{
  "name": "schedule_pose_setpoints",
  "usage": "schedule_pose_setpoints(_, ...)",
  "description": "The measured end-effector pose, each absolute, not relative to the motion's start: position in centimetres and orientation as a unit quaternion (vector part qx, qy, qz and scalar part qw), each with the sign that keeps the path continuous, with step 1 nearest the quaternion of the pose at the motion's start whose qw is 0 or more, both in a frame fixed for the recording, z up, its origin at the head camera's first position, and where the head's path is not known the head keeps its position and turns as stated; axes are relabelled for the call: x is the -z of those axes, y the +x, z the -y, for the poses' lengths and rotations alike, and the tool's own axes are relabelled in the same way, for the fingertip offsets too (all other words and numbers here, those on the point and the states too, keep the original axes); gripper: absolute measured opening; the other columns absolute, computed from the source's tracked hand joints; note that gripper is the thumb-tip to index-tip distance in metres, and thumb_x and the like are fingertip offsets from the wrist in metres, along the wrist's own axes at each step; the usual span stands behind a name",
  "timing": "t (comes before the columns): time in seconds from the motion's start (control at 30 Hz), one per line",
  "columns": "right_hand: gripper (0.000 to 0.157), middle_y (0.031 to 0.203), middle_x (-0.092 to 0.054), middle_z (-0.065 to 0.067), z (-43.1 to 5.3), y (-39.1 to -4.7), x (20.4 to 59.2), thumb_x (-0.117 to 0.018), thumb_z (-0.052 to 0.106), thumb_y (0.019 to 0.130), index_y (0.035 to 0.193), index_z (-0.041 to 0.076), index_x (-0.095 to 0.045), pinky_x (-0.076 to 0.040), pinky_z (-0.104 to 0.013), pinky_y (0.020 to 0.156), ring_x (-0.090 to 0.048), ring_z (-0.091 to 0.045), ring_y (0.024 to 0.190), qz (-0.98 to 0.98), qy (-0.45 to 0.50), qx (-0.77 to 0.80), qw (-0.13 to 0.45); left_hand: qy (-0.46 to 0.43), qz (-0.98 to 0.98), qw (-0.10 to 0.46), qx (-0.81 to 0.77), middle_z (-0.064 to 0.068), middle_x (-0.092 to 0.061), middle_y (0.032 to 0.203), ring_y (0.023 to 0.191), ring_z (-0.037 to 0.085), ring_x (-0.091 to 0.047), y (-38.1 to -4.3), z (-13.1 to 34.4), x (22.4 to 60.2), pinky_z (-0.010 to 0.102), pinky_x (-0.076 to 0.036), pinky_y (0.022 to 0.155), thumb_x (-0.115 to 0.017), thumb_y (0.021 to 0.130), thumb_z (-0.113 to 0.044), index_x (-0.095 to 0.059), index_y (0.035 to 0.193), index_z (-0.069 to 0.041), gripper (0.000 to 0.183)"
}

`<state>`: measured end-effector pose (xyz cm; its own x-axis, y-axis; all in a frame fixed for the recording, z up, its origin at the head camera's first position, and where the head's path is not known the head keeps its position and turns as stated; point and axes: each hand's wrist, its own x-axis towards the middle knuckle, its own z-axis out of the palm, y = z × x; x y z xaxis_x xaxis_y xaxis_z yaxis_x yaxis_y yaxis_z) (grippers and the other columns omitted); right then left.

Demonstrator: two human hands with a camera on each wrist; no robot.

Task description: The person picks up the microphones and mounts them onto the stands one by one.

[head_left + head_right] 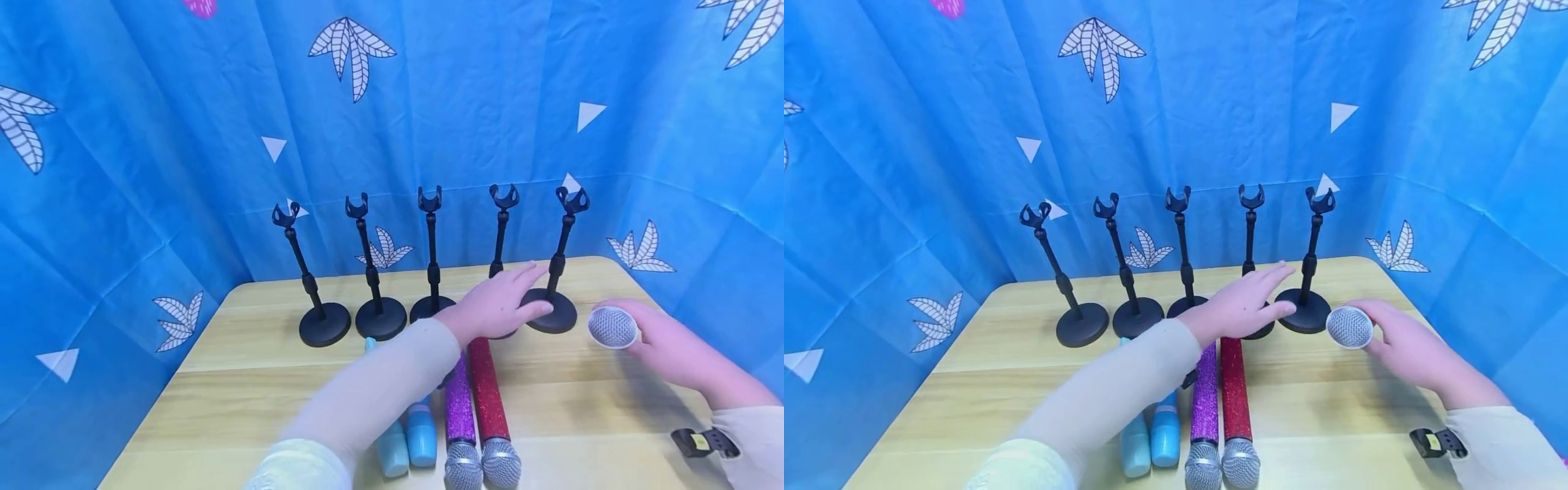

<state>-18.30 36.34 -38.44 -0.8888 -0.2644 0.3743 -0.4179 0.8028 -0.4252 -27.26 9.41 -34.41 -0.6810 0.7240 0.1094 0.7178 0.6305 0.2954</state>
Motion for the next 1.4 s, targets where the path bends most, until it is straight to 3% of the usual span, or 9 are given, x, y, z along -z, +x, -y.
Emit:
schedule_pose_setpoints(0.13,0.052,0.119,-0.057,-0.017,-36.9,-18.3,38.5,-0.071,0.012,0.083,0.129,0.005,-0.048,-0.04,-0.031,0.096,-0.05,-0.034,0.11,0.939,0.158,-0.256,0.165,0.346,-0.891,0.04,-0.29,-0.022,-0.018,0.149,0.136,-0.003,-0.016,-28.5,-11.3,34.3,0.033,-0.025,0.108,-0.038,0.091,-0.062,-0.015,0.147,-0.04,0.064)
schedule_pose_setpoints(0.2,0.052,0.117,-0.058,-0.016,-37.1,-18.5,38.5,-0.071,0.018,0.084,0.129,0.005,-0.049,-0.043,-0.037,0.092,-0.05,-0.022,0.113,0.937,0.153,-0.26,0.174,0.319,-0.88,0.054,-0.349,-0.024,-0.022,0.147,0.135,-0.002,-0.021,-28.8,-12.2,34.5,0.037,-0.029,0.107,-0.041,0.091,-0.061,-0.018,0.146,-0.041,0.063)
schedule_pose_setpoints(0.37,0.027,0.1,-0.064,0.0,-36.9,-18.5,38.7,-0.071,0.019,0.085,0.11,0.017,-0.061,-0.041,-0.027,0.083,-0.046,0.012,0.098,0.931,0.143,-0.273,0.195,0.279,-0.855,0.085,-0.429,-0.023,-0.019,0.149,0.135,0.0,-0.022,-29.1,-14.5,34.7,0.04,-0.028,0.107,-0.044,0.089,-0.063,-0.013,0.147,-0.04,0.069)
schedule_pose_setpoints(0.5,0.017,0.092,-0.065,-0.001,-36.9,-18.3,38.3,-0.069,0.019,0.086,0.101,0.016,-0.061,-0.041,-0.031,0.082,-0.059,-0.011,0.094,0.931,0.123,-0.29,0.183,0.246,-0.84,0.092,-0.476,-0.023,-0.017,0.149,0.136,0.003,-0.021,-29.5,-15.6,34.4,0.046,-0.026,0.107,-0.041,0.087,-0.068,-0.01,0.146,-0.043,0.072)
schedule_pose_setpoints(0.67,0.044,0.107,-0.061,-0.025,-37.3,-18.0,37.8,-0.064,0.028,0.09,0.124,0.004,-0.049,-0.038,-0.062,0.075,-0.05,-0.052,0.104,0.938,0.081,-0.306,0.139,0.235,-0.82,0.106,-0.511,-0.02,-0.028,0.147,0.134,0.005,-0.029,-30.0,-16.2,34.1,0.051,-0.03,0.103,-0.041,0.089,-0.064,-0.018,0.144,-0.044,0.063)
schedule_pose_setpoints(0.9,0.052,0.113,-0.058,-0.028,-37.7,-18.0,37.7,-0.06,0.031,0.092,0.129,-0.002,-0.044,-0.046,-0.047,0.071,-0.053,-0.051,0.102,0.941,0.057,-0.312,0.12,0.249,-0.827,0.108,-0.493,-0.017,-0.048,0.132,0.119,0.004,-0.047,-29.3,-16.2,34.1,0.042,-0.041,0.097,-0.045,0.093,-0.055,-0.035,0.138,-0.04,0.049)
schedule_pose_setpoints(1.0,0.052,0.113,-0.057,-0.03,-37.7,-18.1,37.6,-0.058,0.033,0.093,0.126,-0.005,-0.045,-0.047,-0.048,0.072,-0.052,-0.052,0.103,0.942,0.054,-0.311,0.112,0.265,-0.841,0.095,-0.463,-0.016,-0.055,0.119,0.108,0.004,-0.053,-28.6,-16.4,34.1,0.04,-0.046,0.091,-0.048,0.094,-0.049,-0.045,0.13,-0.036,0.039)
schedule_pose_setpoints(1.1,0.054,0.115,-0.055,-0.033,-37.6,-18.3,37.5,-0.056,0.035,0.094,0.126,-0.007,-0.044,-0.042,-0.061,0.074,-0.05,-0.054,0.105,0.941,0.055,-0.316,0.107,0.275,-0.86,0.077,-0.423,-0.016,-0.059,0.105,0.097,0.003,-0.056,-28.1,-16.6,33.9,0.037,-0.048,0.085,-0.051,0.095,-0.043,-0.053,0.118,-0.034,0.025)
schedule_pose_setpoints(1.4,0.051,0.12,-0.054,-0.026,-36.7,-18.6,36.5,-0.056,0.035,0.094,0.13,0.002,-0.043,-0.046,-0.054,0.074,-0.052,-0.05,0.106,0.934,0.061,-0.33,0.119,0.314,-0.898,0.075,-0.298,-0.016,-0.058,0.084,0.08,-0.001,-0.054,-26.6,-14.8,33.4,0.021,-0.045,0.073,-0.052,0.095,-0.035,-0.058,0.096,-0.028,0.009)
